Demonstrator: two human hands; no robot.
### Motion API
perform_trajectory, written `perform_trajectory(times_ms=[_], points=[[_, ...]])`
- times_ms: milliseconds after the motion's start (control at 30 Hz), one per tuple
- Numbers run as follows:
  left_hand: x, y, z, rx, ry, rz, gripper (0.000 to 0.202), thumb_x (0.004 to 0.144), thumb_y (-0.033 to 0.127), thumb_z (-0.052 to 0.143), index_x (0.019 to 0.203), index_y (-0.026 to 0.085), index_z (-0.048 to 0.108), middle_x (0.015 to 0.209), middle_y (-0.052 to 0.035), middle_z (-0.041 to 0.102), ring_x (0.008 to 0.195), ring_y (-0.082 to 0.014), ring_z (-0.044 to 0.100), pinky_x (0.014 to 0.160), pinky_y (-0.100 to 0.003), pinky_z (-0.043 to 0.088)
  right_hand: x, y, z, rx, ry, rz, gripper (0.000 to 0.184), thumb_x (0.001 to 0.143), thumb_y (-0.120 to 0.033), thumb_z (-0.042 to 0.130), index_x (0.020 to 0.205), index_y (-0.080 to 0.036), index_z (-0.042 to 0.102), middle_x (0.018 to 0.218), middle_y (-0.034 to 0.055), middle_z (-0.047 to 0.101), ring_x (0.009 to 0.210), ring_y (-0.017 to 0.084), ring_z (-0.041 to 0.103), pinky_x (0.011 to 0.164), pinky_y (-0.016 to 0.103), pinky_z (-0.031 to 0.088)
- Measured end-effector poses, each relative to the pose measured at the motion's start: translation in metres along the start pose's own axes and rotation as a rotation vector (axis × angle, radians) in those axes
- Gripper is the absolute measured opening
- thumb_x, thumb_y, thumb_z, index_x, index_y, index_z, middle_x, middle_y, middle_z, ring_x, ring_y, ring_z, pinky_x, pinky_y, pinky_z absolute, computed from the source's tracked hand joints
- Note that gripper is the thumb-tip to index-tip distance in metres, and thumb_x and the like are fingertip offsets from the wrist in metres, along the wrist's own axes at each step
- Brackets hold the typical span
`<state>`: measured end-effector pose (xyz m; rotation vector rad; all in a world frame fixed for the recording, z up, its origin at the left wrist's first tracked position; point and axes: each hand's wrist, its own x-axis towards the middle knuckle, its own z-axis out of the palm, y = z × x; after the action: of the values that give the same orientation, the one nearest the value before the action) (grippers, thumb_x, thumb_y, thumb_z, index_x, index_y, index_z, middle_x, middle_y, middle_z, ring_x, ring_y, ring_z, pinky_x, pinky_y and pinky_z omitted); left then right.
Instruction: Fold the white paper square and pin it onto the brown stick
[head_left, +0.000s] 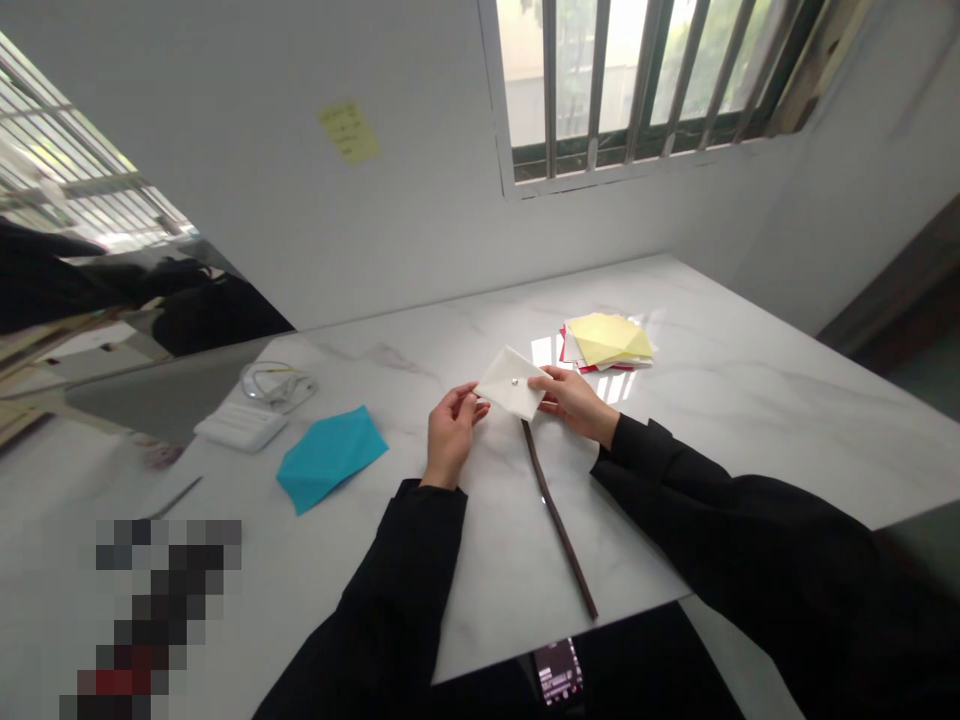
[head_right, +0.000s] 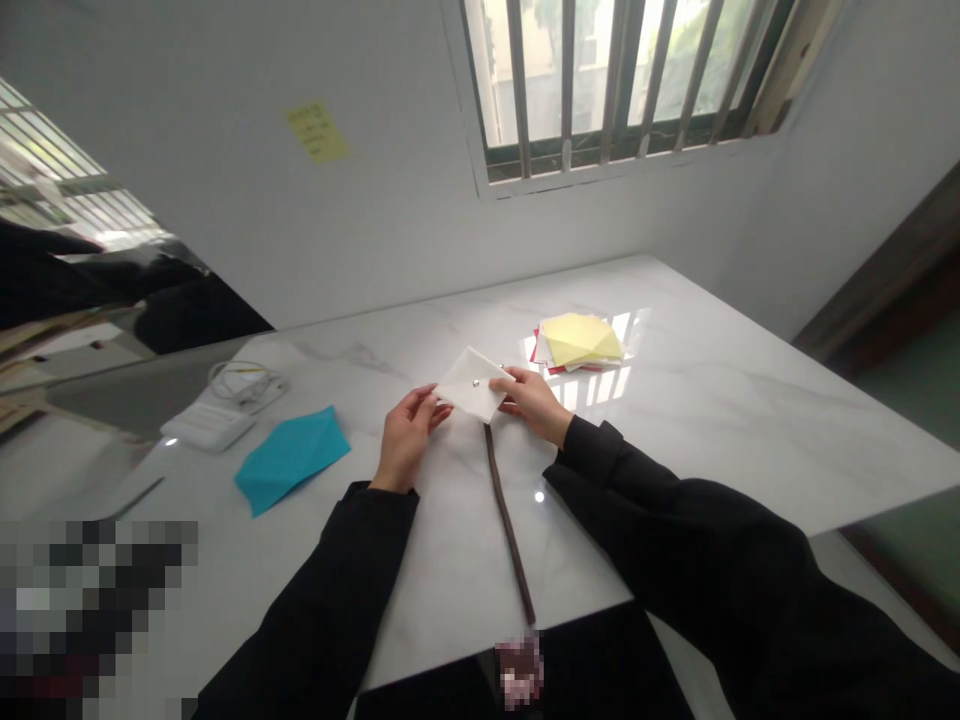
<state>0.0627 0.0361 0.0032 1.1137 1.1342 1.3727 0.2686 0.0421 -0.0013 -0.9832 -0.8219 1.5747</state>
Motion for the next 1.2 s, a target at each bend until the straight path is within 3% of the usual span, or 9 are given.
perform_trajectory(times_ms=[133, 300, 367, 667, 1200], points=[[-0.003, 0.007, 0.002, -0.029, -0.026, -0.048, 0.047, 0.081, 0.051, 0.078, 0.112, 0.017, 0.074, 0.108, -0.0093, 0.074, 0.087, -0.0166, 0.069, 0.082, -0.029, 0.056, -0.002, 0.000, 0.001, -0.103, -0.012, -0.083, 0.029, 0.072, -0.033, 0.080, 0.095, -0.018, 0.070, 0.092, 0.0023, 0.073, 0.080, 0.014, 0.066, 0.069, 0.024, 0.053], [-0.010, 0.007, 0.007, 0.043, -0.234, -0.083, 0.053, 0.072, 0.045, 0.088, 0.113, 0.014, 0.075, 0.105, -0.0104, 0.076, 0.092, -0.0245, 0.071, 0.082, -0.034, 0.057, -0.004, 0.004, 0.002, -0.169, -0.091, -0.125, 0.032, 0.074, -0.038, 0.081, 0.097, -0.019, 0.070, 0.086, 0.0015, 0.072, 0.074, 0.014, 0.064, 0.068, 0.025, 0.053], [-0.012, 0.005, 0.008, 0.043, -0.262, -0.086, 0.052, 0.073, 0.044, 0.087, 0.112, 0.012, 0.076, 0.104, -0.0106, 0.077, 0.092, -0.0258, 0.071, 0.083, -0.036, 0.057, -0.004, 0.005, 0.002, -0.203, -0.095, -0.137, 0.031, 0.075, -0.039, 0.081, 0.097, -0.019, 0.071, 0.085, 0.0015, 0.071, 0.073, 0.014, 0.064, 0.067, 0.025, 0.053], [-0.015, 0.012, 0.010, -0.077, -0.226, -0.145, 0.047, 0.071, 0.032, 0.088, 0.111, 0.012, 0.075, 0.108, -0.0107, 0.078, 0.095, -0.0255, 0.071, 0.087, -0.036, 0.055, -0.007, 0.000, 0.004, -0.262, -0.105, -0.182, 0.027, 0.076, -0.038, 0.080, 0.092, -0.018, 0.071, 0.075, -0.0006, 0.065, 0.065, 0.011, 0.056, 0.058, 0.022, 0.047], [-0.016, 0.012, 0.011, -0.106, -0.218, -0.180, 0.051, 0.068, 0.032, 0.089, 0.112, 0.013, 0.072, 0.109, -0.0105, 0.077, 0.093, -0.0242, 0.071, 0.081, -0.033, 0.055, -0.006, 0.002, 0.004, -0.308, -0.100, -0.188, 0.030, 0.076, -0.038, 0.080, 0.097, -0.018, 0.072, 0.072, -0.0017, 0.063, 0.059, 0.010, 0.051, 0.056, 0.023, 0.044]])
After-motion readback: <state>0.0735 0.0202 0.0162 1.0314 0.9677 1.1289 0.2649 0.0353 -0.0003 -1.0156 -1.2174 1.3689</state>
